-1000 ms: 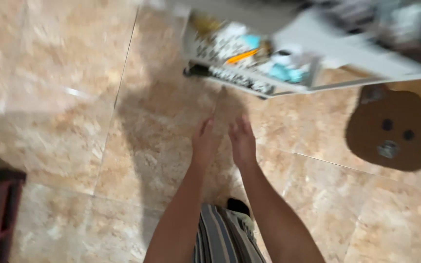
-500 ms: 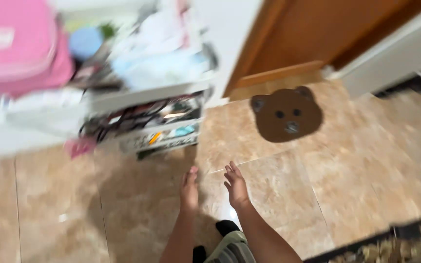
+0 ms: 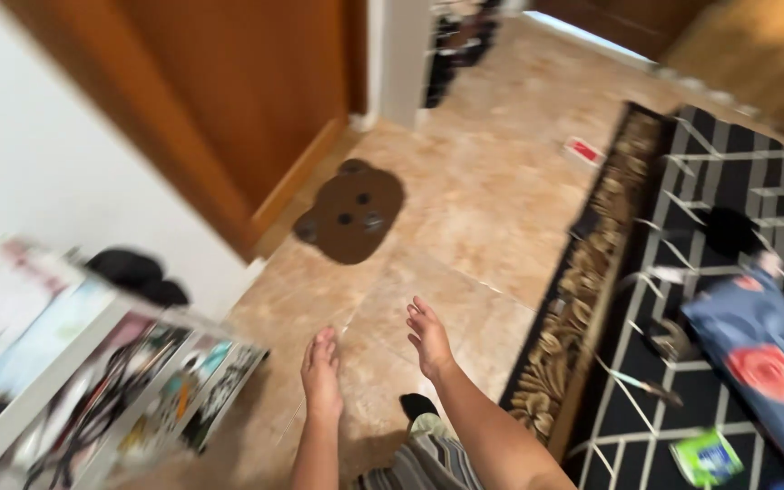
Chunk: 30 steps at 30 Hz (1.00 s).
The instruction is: Picking up various personal items from the floor and organizing them into a rolling storage cart.
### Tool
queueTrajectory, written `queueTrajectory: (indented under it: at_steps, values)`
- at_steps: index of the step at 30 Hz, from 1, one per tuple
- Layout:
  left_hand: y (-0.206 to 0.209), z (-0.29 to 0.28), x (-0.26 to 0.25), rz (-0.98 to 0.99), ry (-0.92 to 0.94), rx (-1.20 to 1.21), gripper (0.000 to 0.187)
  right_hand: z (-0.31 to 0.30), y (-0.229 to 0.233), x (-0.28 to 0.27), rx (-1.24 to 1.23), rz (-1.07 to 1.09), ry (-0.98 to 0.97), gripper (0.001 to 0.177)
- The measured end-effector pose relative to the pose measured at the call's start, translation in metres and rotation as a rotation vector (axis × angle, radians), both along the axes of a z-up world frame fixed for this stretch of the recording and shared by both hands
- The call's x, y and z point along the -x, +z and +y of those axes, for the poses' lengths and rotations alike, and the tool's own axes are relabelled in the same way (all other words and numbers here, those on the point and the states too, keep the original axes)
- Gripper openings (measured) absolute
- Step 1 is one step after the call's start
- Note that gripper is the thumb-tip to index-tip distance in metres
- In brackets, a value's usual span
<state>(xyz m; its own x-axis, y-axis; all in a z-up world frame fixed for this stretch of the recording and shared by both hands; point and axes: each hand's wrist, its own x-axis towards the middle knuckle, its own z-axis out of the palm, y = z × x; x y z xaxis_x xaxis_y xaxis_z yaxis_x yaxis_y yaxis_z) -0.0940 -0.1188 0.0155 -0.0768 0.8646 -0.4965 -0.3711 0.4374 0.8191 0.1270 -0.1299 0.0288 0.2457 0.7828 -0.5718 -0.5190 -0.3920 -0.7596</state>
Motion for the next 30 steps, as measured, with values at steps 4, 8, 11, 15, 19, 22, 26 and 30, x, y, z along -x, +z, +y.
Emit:
queueTrajectory:
  at_steps: [4, 8, 11, 15, 19, 22, 26, 30]
  values:
    - [0.02, 0.007, -0.065, -0.004, -0.151, -0.013, 0.052, -0.024, 0.004, -0.068, -0.026, -0.003, -0.161, 0.068]
    - [0.037, 0.01, -0.132, -0.024, -0.294, -0.015, 0.053, -0.05, 0.019, -0.132, -0.046, -0.014, -0.293, 0.069]
    - [0.032, 0.016, -0.182, -0.019, -0.393, -0.037, 0.053, -0.066, 0.027, -0.182, -0.032, -0.012, -0.41, 0.068]
    - [0.044, 0.033, -0.255, 0.02, -0.512, -0.061, 0.053, -0.078, 0.019, -0.258, -0.075, -0.002, -0.549, 0.068]
    - [0.063, 0.042, -0.326, 0.078, -0.613, -0.068, 0.052, -0.096, 0.036, -0.318, -0.087, 0.006, -0.665, 0.07]
    - [0.066, 0.054, -0.38, 0.085, -0.674, -0.106, 0.05, -0.102, 0.041, -0.367, -0.148, 0.001, -0.728, 0.069]
    - [0.057, 0.066, -0.449, -0.024, -0.682, -0.15, 0.048, -0.113, 0.034, -0.427, -0.134, 0.046, -0.793, 0.07]
    - [0.075, 0.07, -0.507, -0.028, -0.713, -0.122, 0.047, -0.111, 0.029, -0.48, -0.174, 0.031, -0.834, 0.07]
